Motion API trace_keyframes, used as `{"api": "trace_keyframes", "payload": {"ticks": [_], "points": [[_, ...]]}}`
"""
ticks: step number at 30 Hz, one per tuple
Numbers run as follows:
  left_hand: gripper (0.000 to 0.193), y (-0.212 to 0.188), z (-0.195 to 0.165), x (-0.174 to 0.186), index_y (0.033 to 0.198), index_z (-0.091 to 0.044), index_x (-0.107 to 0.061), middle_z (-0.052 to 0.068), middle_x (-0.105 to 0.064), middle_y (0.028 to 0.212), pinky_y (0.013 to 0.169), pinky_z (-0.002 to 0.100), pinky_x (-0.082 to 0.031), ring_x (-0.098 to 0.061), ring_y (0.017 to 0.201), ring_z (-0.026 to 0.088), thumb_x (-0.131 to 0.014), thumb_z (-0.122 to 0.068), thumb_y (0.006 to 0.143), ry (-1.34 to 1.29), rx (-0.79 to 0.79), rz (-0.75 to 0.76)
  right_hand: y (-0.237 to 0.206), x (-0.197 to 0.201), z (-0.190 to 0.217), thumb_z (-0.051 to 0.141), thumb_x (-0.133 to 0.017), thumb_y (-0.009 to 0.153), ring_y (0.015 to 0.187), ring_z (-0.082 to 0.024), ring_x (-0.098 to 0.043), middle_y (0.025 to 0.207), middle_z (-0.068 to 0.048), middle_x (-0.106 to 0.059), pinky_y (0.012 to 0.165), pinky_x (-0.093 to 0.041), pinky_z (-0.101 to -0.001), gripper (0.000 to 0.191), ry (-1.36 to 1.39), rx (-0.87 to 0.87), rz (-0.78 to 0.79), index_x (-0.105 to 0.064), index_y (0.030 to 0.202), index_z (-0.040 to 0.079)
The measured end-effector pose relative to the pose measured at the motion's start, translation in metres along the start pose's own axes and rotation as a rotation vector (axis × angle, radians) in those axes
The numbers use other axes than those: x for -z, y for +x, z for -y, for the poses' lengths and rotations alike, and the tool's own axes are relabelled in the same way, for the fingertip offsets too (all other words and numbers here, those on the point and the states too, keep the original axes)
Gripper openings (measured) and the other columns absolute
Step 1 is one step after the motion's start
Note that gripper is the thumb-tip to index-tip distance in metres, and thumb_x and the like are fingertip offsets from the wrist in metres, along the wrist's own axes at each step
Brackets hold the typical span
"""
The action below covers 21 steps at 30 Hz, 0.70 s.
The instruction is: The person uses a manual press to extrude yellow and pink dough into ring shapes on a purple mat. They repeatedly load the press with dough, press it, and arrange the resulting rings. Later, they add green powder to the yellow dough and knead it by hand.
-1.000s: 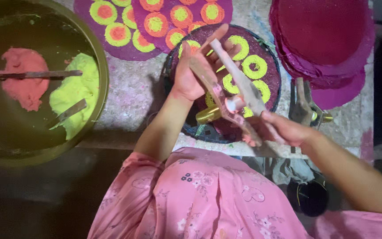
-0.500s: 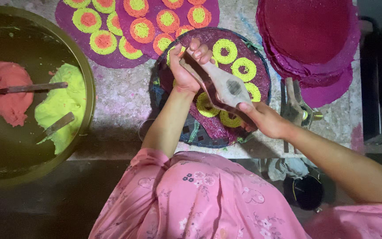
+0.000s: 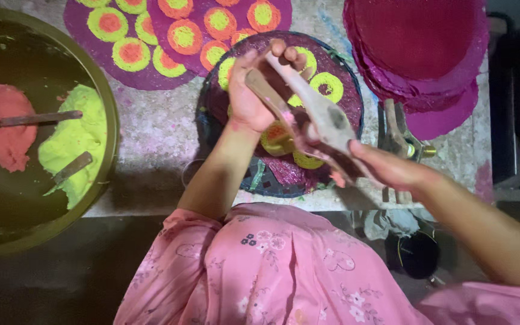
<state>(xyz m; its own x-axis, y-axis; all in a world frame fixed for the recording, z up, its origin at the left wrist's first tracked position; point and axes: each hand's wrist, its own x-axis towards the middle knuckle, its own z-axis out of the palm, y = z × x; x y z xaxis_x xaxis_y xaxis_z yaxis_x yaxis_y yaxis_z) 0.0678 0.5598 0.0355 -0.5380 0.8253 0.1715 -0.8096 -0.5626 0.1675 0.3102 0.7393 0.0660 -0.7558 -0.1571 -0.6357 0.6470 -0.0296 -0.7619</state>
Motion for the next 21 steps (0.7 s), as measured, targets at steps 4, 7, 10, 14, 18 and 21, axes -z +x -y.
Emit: {"api": "trace_keyframes", "payload": {"ticks": [4, 7, 10, 14, 18, 21], "points": [[0.024, 0.012, 0.053, 0.01, 0.103, -0.012, -0.052, 0.001, -0.051, 0.093, 0.106, 0.042, -0.045, -0.053, 0.094, 0.018, -0.049, -0.035, 0.096, -0.199, -0.039, 0.079, -0.038, 0.021, -0.013, 0.068, -0.025, 0.096, 0.079, -0.017, -0.067, 0.086, -0.007, -0.071, 0.075, -0.055, -0.034, 0.078, -0.123, -0.144, -0.221, -0.067, 0.11, 0.003], [0.024, 0.016, 0.083, 0.032, 0.101, -0.013, -0.05, -0.001, -0.049, 0.089, 0.1, 0.041, -0.045, -0.051, 0.088, 0.016, -0.048, -0.037, 0.098, -0.221, -0.074, 0.056, -0.045, 0.022, -0.018, 0.069, -0.026, 0.099, 0.07, -0.018, -0.066, 0.077, -0.01, -0.07, 0.068, -0.055, -0.0343, 0.085, -0.307, -0.181, -0.385, -0.071, 0.094, -0.003], [0.024, 0.023, 0.091, 0.053, 0.097, -0.015, -0.048, -0.003, -0.046, 0.084, 0.096, 0.04, -0.045, -0.05, 0.084, 0.014, -0.047, -0.039, 0.098, -0.236, -0.052, 0.078, -0.038, 0.014, -0.023, 0.069, -0.031, 0.097, 0.066, -0.016, -0.063, 0.073, -0.007, -0.067, 0.063, -0.055, -0.0327, 0.079, -0.4, -0.111, -0.465, -0.068, 0.088, 0.0], [0.028, 0.021, 0.09, 0.069, 0.093, -0.016, -0.047, -0.003, -0.045, 0.082, 0.089, 0.037, -0.045, -0.049, 0.082, 0.014, -0.044, -0.043, 0.1, -0.205, -0.026, 0.112, -0.032, 0.01, -0.031, 0.069, -0.033, 0.099, 0.062, -0.015, -0.058, 0.068, -0.006, -0.062, 0.058, -0.049, -0.032, 0.077, -0.369, 0.012, -0.421, -0.066, 0.08, 0.001], [0.028, 0.018, 0.099, 0.063, 0.092, -0.016, -0.046, -0.003, -0.045, 0.08, 0.088, 0.037, -0.046, -0.048, 0.079, 0.014, -0.043, -0.043, 0.098, -0.182, -0.073, 0.01, -0.034, 0.022, -0.036, 0.067, -0.029, 0.099, 0.057, -0.017, -0.06, 0.064, -0.008, -0.064, 0.056, -0.051, -0.0331, 0.079, -0.429, -0.071, -0.395, -0.066, 0.077, 0.001], [0.029, 0.022, 0.091, 0.042, 0.091, -0.015, -0.046, -0.002, -0.046, 0.082, 0.088, 0.038, -0.046, -0.049, 0.081, 0.015, -0.043, -0.043, 0.099, -0.167, -0.069, 0.084, -0.027, 0.025, -0.035, 0.066, -0.029, 0.101, 0.06, -0.018, -0.06, 0.065, -0.009, -0.063, 0.059, -0.049, -0.0343, 0.078, -0.499, 0.009, -0.433, -0.067, 0.08, 0.001]]}}
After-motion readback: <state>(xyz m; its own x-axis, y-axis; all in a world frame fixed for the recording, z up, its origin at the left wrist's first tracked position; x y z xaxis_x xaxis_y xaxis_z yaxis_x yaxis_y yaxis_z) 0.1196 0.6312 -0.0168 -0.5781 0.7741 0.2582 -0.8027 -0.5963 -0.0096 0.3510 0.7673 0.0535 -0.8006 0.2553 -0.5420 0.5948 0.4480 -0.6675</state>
